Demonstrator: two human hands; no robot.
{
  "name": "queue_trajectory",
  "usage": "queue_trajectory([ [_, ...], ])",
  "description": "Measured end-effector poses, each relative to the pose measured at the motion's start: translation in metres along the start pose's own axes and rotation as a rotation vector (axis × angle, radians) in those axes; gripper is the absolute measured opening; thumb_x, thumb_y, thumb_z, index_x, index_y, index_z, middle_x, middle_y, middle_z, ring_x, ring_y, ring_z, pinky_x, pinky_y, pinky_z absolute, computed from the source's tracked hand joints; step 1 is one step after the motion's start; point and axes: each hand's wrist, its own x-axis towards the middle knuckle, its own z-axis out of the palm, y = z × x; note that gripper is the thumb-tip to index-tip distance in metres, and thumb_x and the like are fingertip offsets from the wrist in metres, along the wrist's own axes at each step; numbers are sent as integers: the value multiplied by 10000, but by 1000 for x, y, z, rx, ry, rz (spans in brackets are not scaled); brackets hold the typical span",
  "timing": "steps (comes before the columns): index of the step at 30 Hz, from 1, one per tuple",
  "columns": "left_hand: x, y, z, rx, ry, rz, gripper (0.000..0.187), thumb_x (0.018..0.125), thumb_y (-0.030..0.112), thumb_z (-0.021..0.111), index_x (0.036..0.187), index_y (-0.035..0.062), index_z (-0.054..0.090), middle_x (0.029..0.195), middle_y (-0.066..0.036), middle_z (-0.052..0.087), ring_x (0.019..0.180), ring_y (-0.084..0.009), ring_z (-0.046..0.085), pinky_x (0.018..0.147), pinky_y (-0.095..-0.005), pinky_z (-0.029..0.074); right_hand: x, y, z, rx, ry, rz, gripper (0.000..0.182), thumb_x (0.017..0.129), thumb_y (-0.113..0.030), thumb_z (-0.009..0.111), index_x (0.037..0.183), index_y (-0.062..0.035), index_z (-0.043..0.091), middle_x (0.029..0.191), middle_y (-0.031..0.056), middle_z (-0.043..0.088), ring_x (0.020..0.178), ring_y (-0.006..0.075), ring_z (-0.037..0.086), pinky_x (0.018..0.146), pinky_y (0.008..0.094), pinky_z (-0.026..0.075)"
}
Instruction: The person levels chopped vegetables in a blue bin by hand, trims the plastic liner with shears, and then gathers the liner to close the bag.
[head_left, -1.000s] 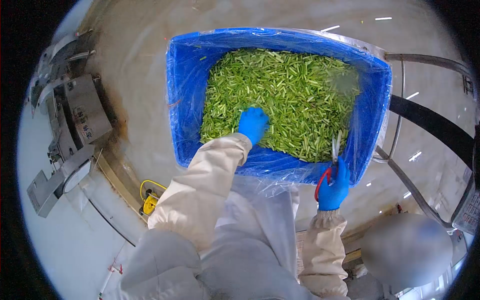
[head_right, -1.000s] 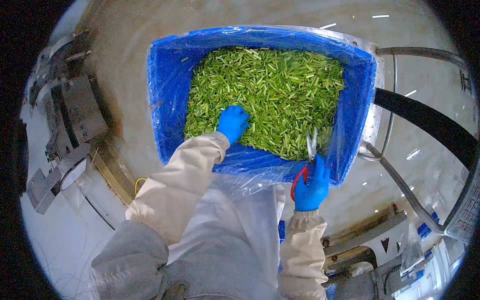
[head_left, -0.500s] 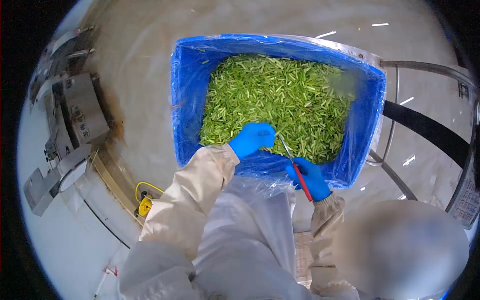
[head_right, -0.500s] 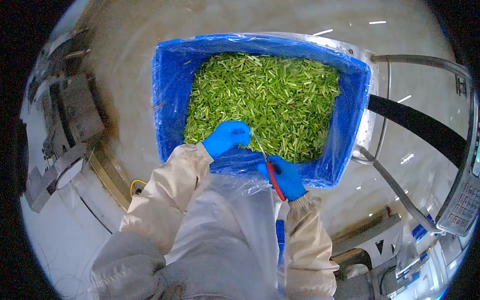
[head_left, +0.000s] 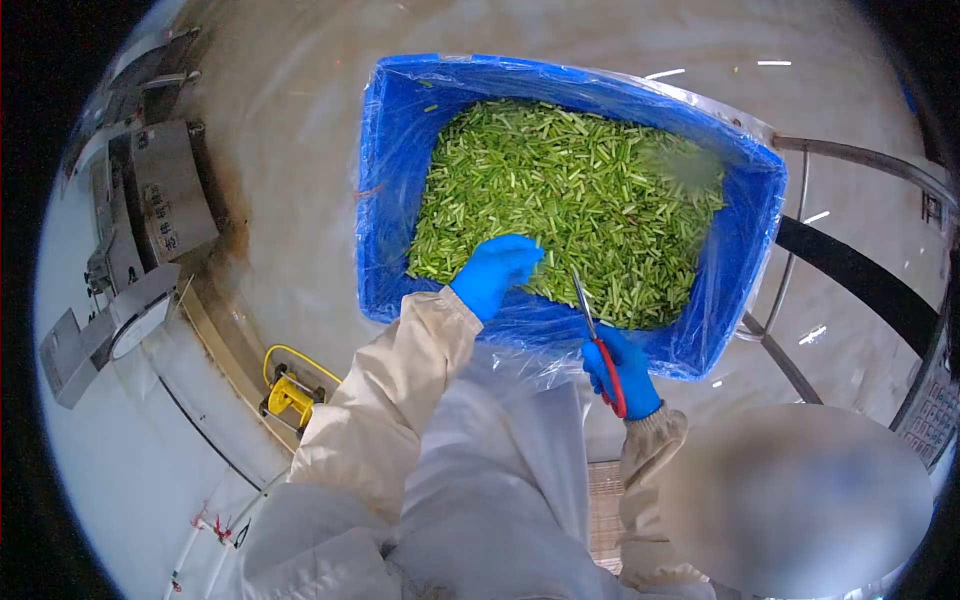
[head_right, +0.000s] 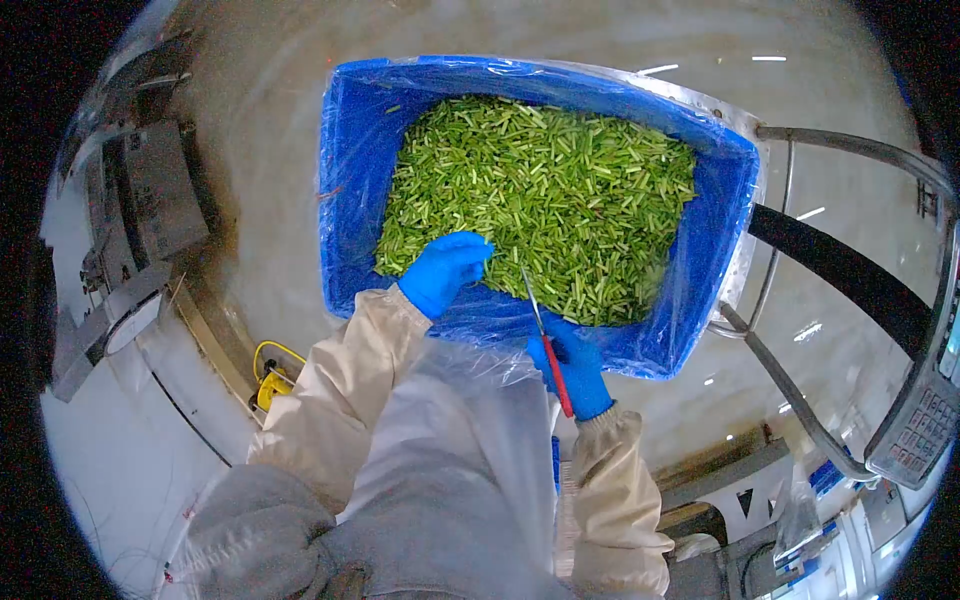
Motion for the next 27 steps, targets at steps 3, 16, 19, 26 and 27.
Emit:
queue_trajectory([
  [3,-6,2,2,-114,-18,76,91,771,54,619,857,58,590,778,-26,590,738,-163,588,679,-267,481,-8,-12,11,119,-79,23,239,832,-268,613,988,-92,571,622,-5,503,447,67,450,385,219,362],
  [16,-26,-24,34,-232,204,188,118,766,34,625,875,58,591,838,-46,614,780,-165,592,703,-289,483,10,0,47,181,-4,-43,193,876,-229,547,962,-57,538,601,8,495,431,92,469,371,227,375],
  [19,-28,-29,32,-312,205,158,122,759,35,630,874,59,596,825,-37,615,777,-160,591,699,-287,479,9,-1,48,179,-13,-18,166,872,-220,551,925,-63,538,568,0,467,396,89,436,329,229,339],
  [26,-19,-34,-28,100,200,236,102,763,51,626,863,47,608,782,-44,621,720,-154,591,650,-274,469,-4,12,20,241,183,-35,185,863,-240,572,814,-70,519,530,-7,463,380,79,425,328,222,315],
  [27,-19,-31,-35,90,157,214,97,768,57,620,863,40,613,779,-48,625,708,-152,589,641,-270,467,-8,11,16,281,130,-20,188,867,-243,565,832,-64,517,555,6,479,387,88,438,332,227,332],
])
